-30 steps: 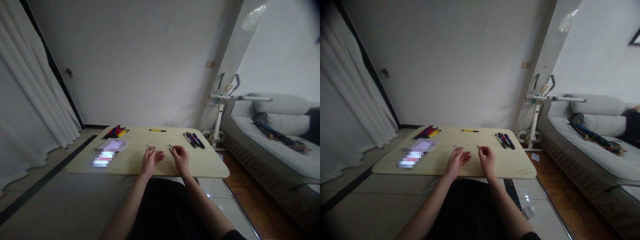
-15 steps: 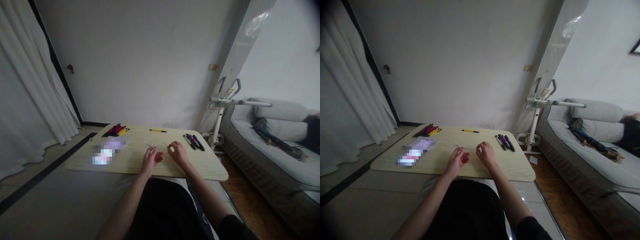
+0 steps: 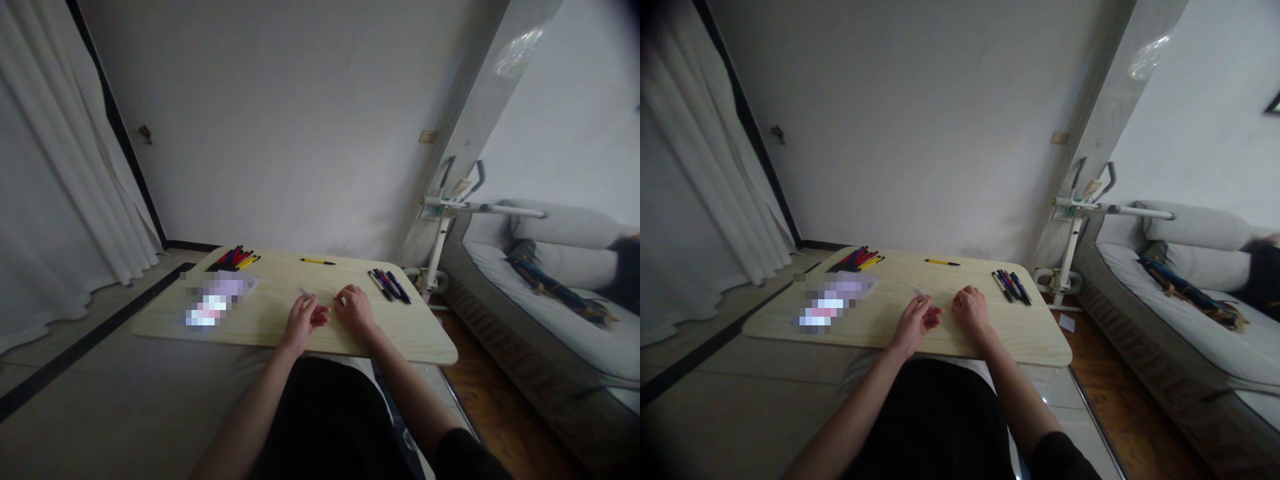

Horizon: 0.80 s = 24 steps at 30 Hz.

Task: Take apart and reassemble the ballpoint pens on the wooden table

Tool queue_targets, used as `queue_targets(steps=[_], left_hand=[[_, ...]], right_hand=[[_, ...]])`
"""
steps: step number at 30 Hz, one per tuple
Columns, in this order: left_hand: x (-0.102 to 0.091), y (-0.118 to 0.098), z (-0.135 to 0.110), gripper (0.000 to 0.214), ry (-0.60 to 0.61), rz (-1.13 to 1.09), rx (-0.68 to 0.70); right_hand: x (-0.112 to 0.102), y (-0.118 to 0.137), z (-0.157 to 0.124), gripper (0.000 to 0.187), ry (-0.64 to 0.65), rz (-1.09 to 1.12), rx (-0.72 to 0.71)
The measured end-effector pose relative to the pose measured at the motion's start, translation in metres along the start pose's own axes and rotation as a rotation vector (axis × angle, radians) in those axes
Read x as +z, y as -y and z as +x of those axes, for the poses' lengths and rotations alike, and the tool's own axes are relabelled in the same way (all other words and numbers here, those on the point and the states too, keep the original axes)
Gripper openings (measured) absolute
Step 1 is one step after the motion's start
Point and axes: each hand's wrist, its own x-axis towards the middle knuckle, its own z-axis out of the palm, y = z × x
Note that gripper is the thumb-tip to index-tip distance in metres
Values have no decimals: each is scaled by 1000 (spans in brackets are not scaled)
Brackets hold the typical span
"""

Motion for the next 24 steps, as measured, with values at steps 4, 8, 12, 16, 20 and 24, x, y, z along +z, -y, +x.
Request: queue_targets(steps=[4, 8, 12, 16, 20, 24], left_hand=[[1, -1, -1, 35, -2, 2, -3], [1, -1, -1, 34, 3, -3, 1], [1, -1, -1, 35, 14, -13, -8], [0, -1, -2, 36, 22, -11, -5], [0, 0, -2, 38, 20, -7, -6], [0, 0, -3, 38, 36, -9, -6]], right_hand=[[0, 0, -1, 11, 9, 2, 8], [1, 0, -1, 12, 6, 12, 4], [-1, 1, -1, 10, -23, 76, 15], [-5, 7, -6, 9, -89, 335, 76], [-8, 22, -21, 16, -108, 693, 188], [-4, 36, -33, 21, -132, 935, 287]])
